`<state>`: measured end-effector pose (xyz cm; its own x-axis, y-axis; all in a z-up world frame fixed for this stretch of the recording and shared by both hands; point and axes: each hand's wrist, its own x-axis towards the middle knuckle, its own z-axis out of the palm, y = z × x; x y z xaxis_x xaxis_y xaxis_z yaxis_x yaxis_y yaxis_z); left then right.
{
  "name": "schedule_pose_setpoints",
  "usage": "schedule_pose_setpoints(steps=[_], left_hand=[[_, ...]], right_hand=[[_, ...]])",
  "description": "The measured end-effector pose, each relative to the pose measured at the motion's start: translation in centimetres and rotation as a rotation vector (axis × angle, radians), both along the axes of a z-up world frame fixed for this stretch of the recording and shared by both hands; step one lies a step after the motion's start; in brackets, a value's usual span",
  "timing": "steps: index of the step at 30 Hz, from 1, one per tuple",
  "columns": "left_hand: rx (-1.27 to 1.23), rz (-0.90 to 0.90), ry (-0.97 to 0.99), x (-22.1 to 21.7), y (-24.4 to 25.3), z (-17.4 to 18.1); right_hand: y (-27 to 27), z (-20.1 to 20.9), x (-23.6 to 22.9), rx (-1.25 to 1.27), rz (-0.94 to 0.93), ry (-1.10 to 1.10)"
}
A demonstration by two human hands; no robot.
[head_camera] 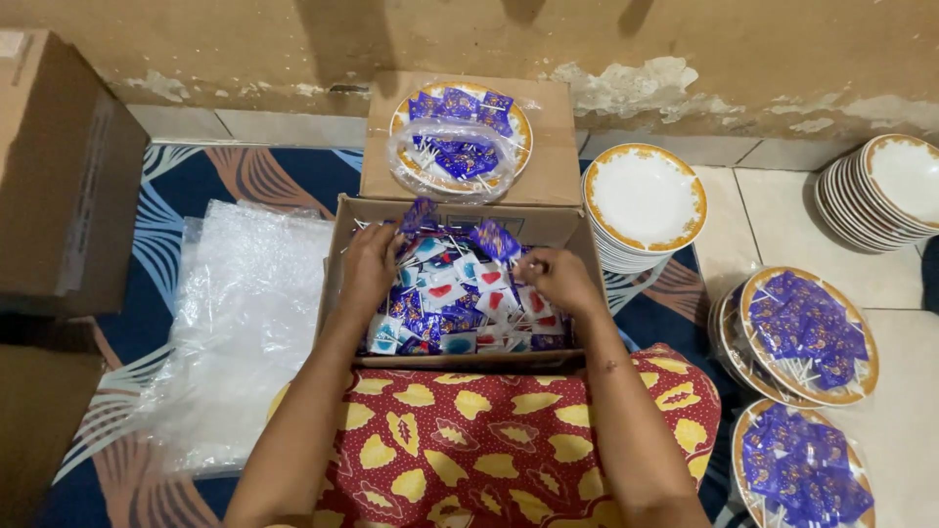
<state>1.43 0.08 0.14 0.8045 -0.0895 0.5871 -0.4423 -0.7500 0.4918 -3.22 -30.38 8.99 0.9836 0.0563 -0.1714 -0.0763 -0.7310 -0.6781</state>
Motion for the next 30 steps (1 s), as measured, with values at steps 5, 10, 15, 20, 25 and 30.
schedule_pose_setpoints(steps=[5,10,15,20,25,30], left_hand=[[-0.027,0.073,0.426,5.3,-3.1,4.0],[-0.013,0.236,0.715,14.2,-5.6,3.4],[-0.07,0.205,0.552,16.5,-7.5,4.9],[0.077,0.108,0.09,13.2,-6.8,4.0],[-0.144,0.007,-0.157,5.1,-5.7,1.7],[0.052,-0.131,0.345,1.8,-6.5,-9.1]], right_hand=[[1.5,0.7,6.5,-0.167,0.011,-0.281],[3.8,-4.1,16.9,-0.462,0.035,-0.35],[6.1,-4.3,20.1,-0.602,0.073,-0.43],[5.3,-1.8,14.6,-0.428,-0.003,-0.726],[1.3,-4.9,8.7,0.067,-0.066,-1.004],[-0.7,-13.9,6.1,-0.142,-0.226,-0.021]])
